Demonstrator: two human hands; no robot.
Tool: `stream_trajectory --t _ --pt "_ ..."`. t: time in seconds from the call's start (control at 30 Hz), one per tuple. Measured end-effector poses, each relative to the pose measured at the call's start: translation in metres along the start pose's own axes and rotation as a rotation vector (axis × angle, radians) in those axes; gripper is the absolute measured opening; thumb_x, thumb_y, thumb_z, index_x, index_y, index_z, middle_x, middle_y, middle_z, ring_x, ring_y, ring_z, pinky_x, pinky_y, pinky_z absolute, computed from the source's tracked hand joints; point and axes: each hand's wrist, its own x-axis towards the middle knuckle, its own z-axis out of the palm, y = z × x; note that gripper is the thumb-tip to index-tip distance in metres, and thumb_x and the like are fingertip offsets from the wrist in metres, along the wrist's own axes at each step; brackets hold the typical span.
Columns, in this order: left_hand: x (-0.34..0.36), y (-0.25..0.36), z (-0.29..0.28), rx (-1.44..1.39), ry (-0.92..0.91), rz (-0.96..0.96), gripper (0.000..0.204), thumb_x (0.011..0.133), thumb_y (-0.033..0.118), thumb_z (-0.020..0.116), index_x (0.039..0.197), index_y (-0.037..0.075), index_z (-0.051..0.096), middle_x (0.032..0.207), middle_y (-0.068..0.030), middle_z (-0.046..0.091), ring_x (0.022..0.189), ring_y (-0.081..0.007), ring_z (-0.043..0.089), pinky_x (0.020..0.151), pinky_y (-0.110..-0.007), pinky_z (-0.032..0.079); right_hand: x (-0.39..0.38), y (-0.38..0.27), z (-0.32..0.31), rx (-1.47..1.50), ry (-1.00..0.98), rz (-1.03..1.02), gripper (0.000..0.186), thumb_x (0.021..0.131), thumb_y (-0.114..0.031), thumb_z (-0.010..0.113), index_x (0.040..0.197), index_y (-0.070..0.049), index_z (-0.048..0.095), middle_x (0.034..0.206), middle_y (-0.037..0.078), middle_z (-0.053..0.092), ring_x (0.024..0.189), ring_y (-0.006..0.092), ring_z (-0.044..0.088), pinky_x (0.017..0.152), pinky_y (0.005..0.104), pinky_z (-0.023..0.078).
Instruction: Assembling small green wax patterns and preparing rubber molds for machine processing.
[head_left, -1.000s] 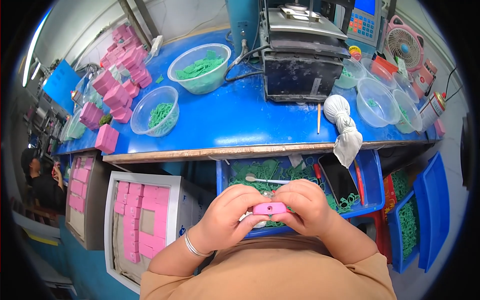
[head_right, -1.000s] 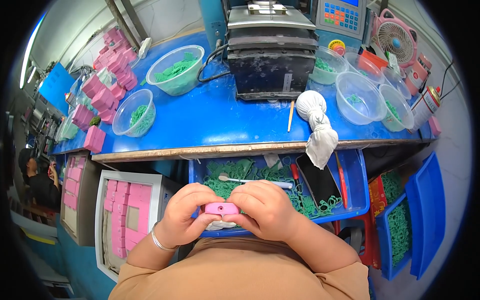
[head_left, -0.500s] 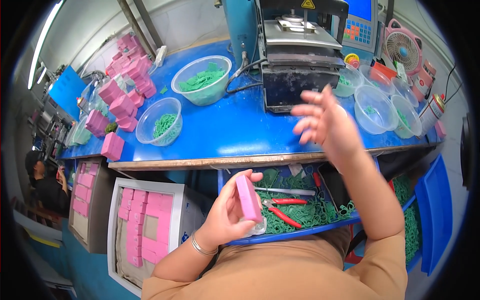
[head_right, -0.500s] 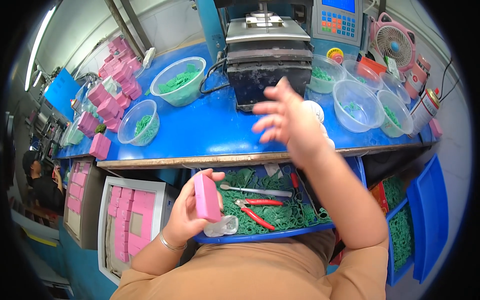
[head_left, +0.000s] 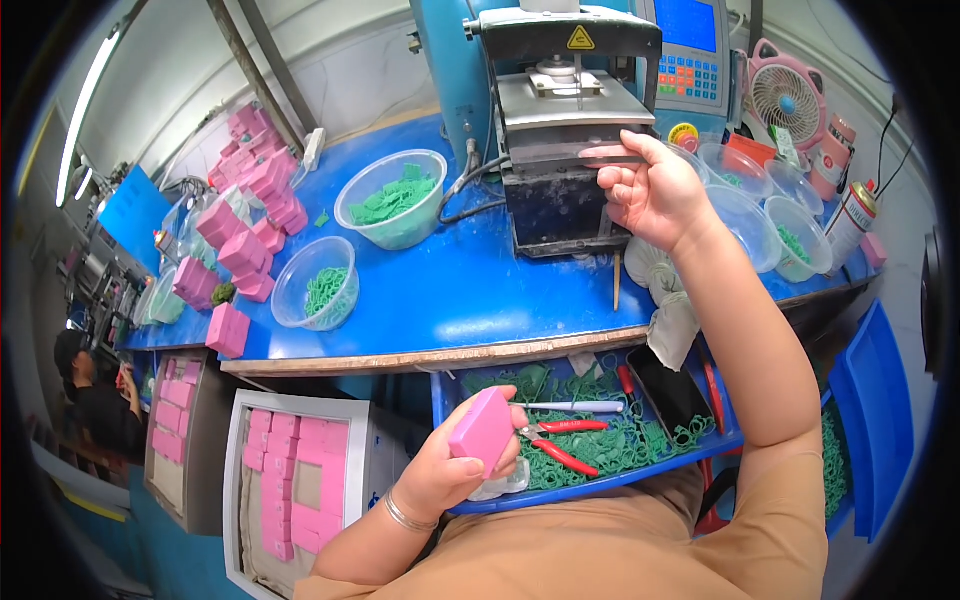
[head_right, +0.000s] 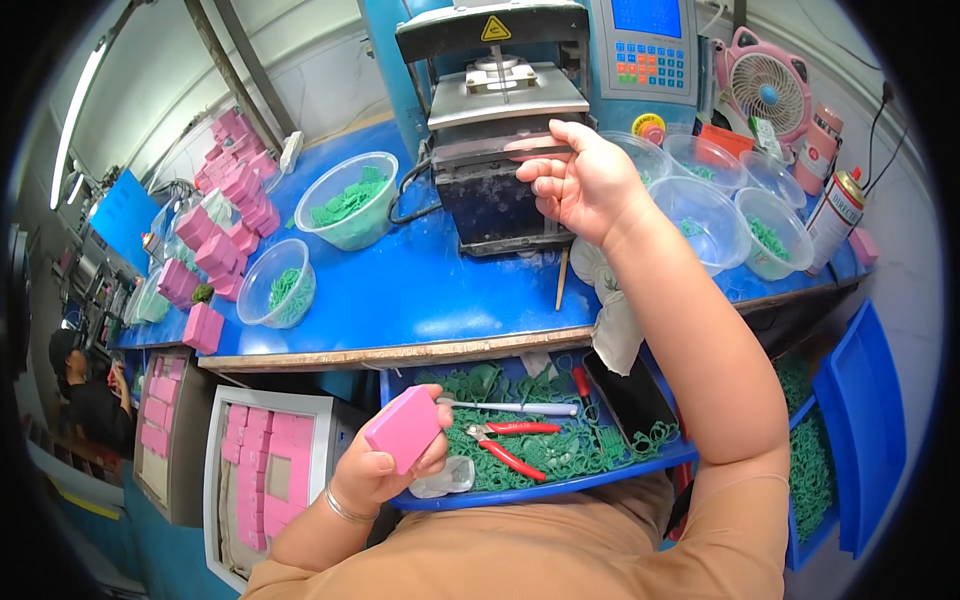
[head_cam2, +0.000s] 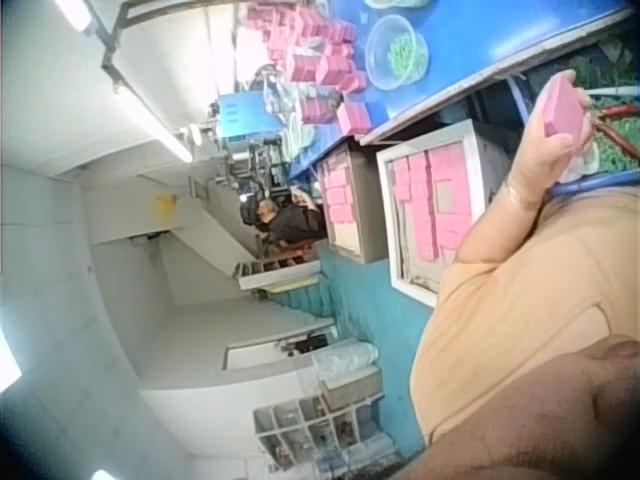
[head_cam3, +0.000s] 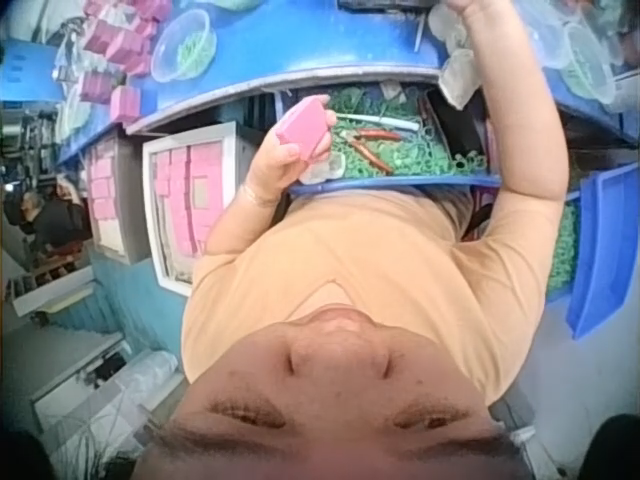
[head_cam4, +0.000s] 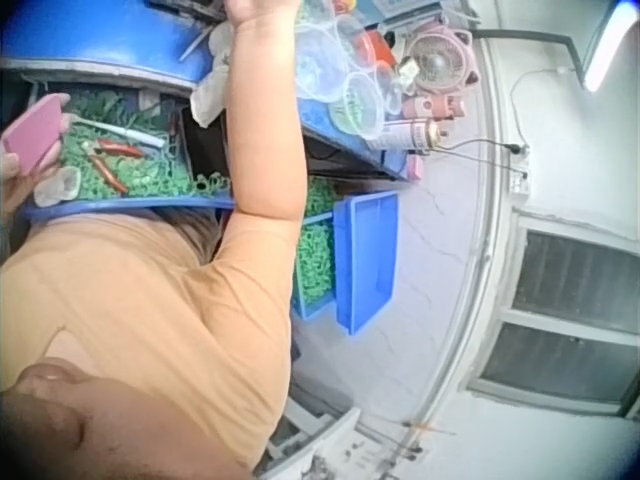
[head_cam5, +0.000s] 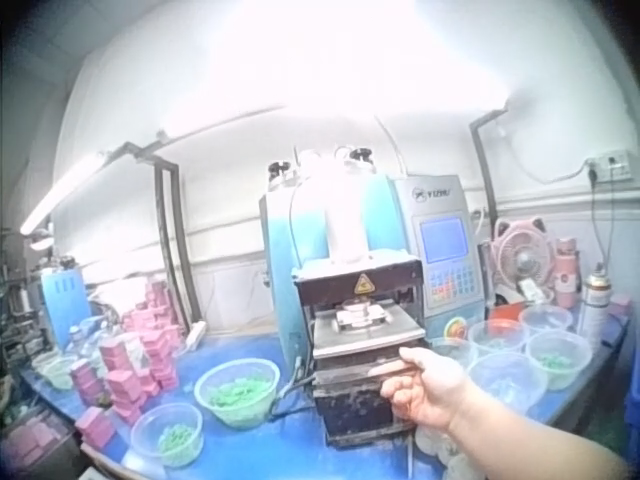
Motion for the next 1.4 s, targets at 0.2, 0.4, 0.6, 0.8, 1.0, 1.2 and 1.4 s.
stream_trajectory --t 0.2,0.4,0.6,0.8,1.0,1.2,1.4 --pt "0.000 0.001 -0.010 -0.224 -0.115 -0.050 0.071 0.069 0.027 0.066 0.128 0.003 0.036 0.097 -0.0067 0.045 0.067 -0.0122 0.041 0.055 -0.023 0.032 -0.009 -0.005 0.009 -0.080 0.117 0.022 0.042 0.093 -0.031 0.036 0.105 0.002 0.059 0.066 0.004 0.059 0.049 0.0080 0.048 0.046 0.0222 0.040" --pt "-0.002 0.000 -0.007 -0.256 -0.133 -0.095 0.072 0.069 0.034 0.065 0.127 0.001 0.038 0.091 -0.0063 0.045 0.064 -0.0117 0.039 0.052 -0.022 0.030 -0.005 0.000 0.001 -0.061 0.034 0.032 0.046 0.093 -0.035 0.031 0.102 0.000 0.060 0.072 0.008 0.061 0.056 0.0113 0.054 0.051 0.0240 0.043" --pt "-0.003 0.000 -0.008 -0.214 -0.145 -0.154 0.072 0.070 0.039 0.064 0.125 -0.001 0.039 0.086 -0.0056 0.044 0.060 -0.0110 0.036 0.050 -0.022 0.028 -0.005 0.003 0.002 -0.067 0.044 0.003 0.048 0.093 -0.036 0.032 0.106 0.005 0.056 0.068 0.009 0.060 0.053 0.0131 0.054 0.048 0.0245 0.042" --pt "-0.004 -0.006 -0.013 -0.174 -0.013 -0.168 0.071 0.075 0.045 0.061 0.124 -0.001 0.039 0.086 -0.0062 0.046 0.062 -0.0116 0.038 0.050 -0.022 0.030 -0.003 0.004 -0.006 -0.101 0.032 -0.028 0.040 0.093 -0.035 0.033 0.094 -0.003 0.057 0.068 0.009 0.060 0.056 0.0123 0.055 0.051 0.0242 0.044" --pt "-0.002 -0.002 -0.007 0.155 0.222 0.102 0.073 0.073 0.042 0.064 0.124 -0.002 0.038 0.094 -0.0074 0.050 0.080 -0.0164 0.052 0.066 -0.026 0.045 -0.031 0.007 0.003 -0.044 0.034 0.038 0.047 0.093 -0.037 0.035 0.101 0.004 0.057 0.065 0.009 0.058 0.053 0.0132 0.053 0.047 0.0243 0.041" --pt "-0.016 0.041 -0.013 0.900 0.458 0.470 0.098 0.064 0.043 0.075 0.136 -0.001 0.025 0.108 -0.0069 0.043 0.094 -0.0127 0.047 0.077 -0.024 0.042 -0.109 0.037 0.003 0.184 -0.300 0.072 0.062 0.084 -0.016 0.044 0.138 -0.001 0.018 0.102 0.029 0.058 0.063 0.0305 0.062 0.055 0.0326 0.051" --pt "0.008 0.064 0.032 1.371 0.377 0.759 0.089 0.058 0.030 0.082 0.125 -0.002 0.033 0.124 -0.0149 0.037 0.114 -0.0258 0.041 0.094 -0.036 0.035 -0.144 0.062 -0.006 0.172 -0.443 0.345 0.071 0.080 0.001 0.049 0.141 -0.007 0.013 0.100 0.033 0.056 0.061 0.0287 0.063 0.059 0.0348 0.052"
